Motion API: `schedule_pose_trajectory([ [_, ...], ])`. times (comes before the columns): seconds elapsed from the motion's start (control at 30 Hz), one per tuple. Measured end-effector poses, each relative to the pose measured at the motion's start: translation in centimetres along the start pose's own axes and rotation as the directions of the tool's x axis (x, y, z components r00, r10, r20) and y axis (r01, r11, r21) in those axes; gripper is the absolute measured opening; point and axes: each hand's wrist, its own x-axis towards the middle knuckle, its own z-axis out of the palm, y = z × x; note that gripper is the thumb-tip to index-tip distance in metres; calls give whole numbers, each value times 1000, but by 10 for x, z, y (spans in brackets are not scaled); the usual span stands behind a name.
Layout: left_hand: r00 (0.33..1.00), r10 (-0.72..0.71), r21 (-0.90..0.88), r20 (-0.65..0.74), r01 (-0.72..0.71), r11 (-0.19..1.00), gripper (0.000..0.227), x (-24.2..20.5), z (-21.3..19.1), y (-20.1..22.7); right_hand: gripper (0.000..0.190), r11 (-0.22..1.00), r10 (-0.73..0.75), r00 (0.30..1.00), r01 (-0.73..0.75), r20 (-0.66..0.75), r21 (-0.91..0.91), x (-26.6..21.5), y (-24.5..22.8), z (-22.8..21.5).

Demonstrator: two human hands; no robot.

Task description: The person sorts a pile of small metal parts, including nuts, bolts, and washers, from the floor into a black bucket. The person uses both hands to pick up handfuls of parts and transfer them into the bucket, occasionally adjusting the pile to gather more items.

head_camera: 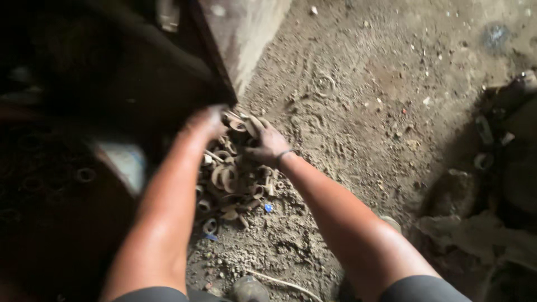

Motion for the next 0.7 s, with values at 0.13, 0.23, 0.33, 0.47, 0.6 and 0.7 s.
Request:
schedule_pose_trajectory([
  [0.13,999,22,82,-38,-19,996,56,-25,-4,25,109,1000,-17,999,16,-34,-9,-6,-2,-2],
  [0.23,999,42,39,17,-43,998,58,-39,2,30,110,1000,23,1000,-24,-16,-10,-20,-10,2],
  [0.33,965,248,174,-86,-231,957,60,-51,1,35,99,990,71,997,-66,-33,126,-43,-22,26],
  [0.47,994,96,157,61,-104,982,50,-87,-17,69,90,984,-170,965,156,-200,-84,-99,-33,57],
  [0.6,999,28,222,45,-37,974,39,-120,-32,97,81,935,-318,932,278,-175,-220,-135,-36,62],
  [0.7,999,13,199,51,-23,980,35,-138,-36,110,63,921,-384,886,386,-262,-43,-138,-14,46],
])
